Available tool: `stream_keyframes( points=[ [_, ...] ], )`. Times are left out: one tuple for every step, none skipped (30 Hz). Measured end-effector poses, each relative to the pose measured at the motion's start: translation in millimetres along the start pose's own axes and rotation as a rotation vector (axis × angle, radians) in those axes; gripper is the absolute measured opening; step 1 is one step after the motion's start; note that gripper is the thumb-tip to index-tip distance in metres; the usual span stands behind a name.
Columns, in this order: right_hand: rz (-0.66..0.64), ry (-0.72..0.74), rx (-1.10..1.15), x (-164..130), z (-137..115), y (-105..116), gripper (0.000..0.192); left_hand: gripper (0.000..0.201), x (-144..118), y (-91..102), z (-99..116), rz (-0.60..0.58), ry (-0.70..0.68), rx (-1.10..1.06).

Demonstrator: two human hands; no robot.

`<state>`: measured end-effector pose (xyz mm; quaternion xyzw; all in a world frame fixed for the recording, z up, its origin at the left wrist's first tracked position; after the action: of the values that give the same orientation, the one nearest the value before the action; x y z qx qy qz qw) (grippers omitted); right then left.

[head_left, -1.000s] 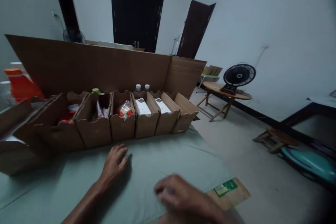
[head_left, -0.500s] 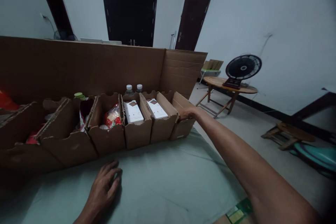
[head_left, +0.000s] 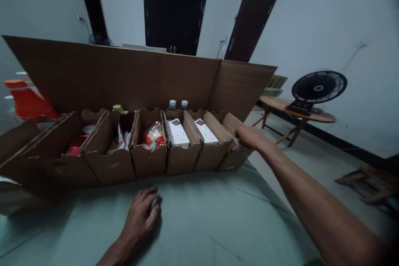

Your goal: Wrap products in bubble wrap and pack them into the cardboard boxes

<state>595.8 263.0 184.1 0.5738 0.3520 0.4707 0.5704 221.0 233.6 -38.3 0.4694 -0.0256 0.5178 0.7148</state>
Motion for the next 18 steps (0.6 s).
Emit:
stream_keyframes(
  points=[
    [0.009,-0.044,-0.044,-13,7,17,0.011,0.027,0,4.9,4,0.028,-0.007,-0.002],
    [0.042,-0.076,-0.078,-29,12,35,0.015,0.035,0,11.5,9,0.061,-0.016,-0.003],
    [0.101,-0.102,-0.101,-49,14,52,0.023,0.043,0,19.8,18,0.097,-0.028,-0.008],
    [0.196,-0.079,-0.097,-72,6,69,0.029,0.052,1,29.4,29,0.132,-0.047,-0.019],
    [0.266,-0.012,-0.031,-96,-9,77,0.029,0.06,1,39.7,43,0.16,-0.071,-0.04],
    [0.237,0.131,0.109,-119,-35,71,0.028,0.068,2,49.9,59,0.182,-0.1,-0.068],
    [0.171,0.275,0.253,-141,-65,59,0.028,0.077,2,58.5,75,0.185,-0.135,-0.096],
    [0.074,0.414,0.359,-161,-98,41,0.028,0.084,2,64.1,92,0.166,-0.178,-0.113],
    [-0.034,0.525,0.429,-179,-129,22,0.026,0.085,1,65.7,107,0.122,-0.221,-0.113],
    [-0.132,0.606,0.494,-190,-155,4,0.026,0.079,-1,63.2,117,0.059,-0.255,-0.096],
    [-0.199,0.662,0.555,-195,-174,-8,0.027,0.066,-4,57.0,122,-0.015,-0.273,-0.061],
    [-0.225,0.67,0.604,-191,-182,-13,0.028,0.052,-8,48.5,120,-0.091,-0.268,-0.011],
    [-0.202,0.638,0.639,-177,-180,-12,0.028,0.043,-13,39.5,111,-0.155,-0.239,0.043],
    [-0.143,0.571,0.641,-157,-170,-5,0.029,0.038,-18,32.0,97,-0.196,-0.19,0.094],
    [-0.072,0.48,0.615,-132,-153,4,0.029,0.035,-22,26.6,81,-0.217,-0.137,0.135],
    [0.003,0.387,0.532,-106,-134,15,0.03,0.034,-27,23.3,66,-0.22,-0.091,0.163],
    [-0.001,0.314,0.399,-81,-119,18,0.031,0.036,-31,21.9,53,-0.213,-0.057,0.173],
    [-0.076,0.285,0.292,-57,-109,14,0.03,0.04,-33,21.4,44,-0.204,-0.04,0.164]
  ],
)
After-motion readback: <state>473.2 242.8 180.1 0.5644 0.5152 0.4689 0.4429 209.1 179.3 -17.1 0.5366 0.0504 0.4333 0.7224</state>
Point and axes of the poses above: each hand's wrist, its own x-axis towards the middle knuckle, its own y-axis out of the back of the hand, z = x × y, the point moved 10 cm from there along x, towards the middle knuckle, and after that the axes turned 3 degrees about -z, right-handed, at the moved point
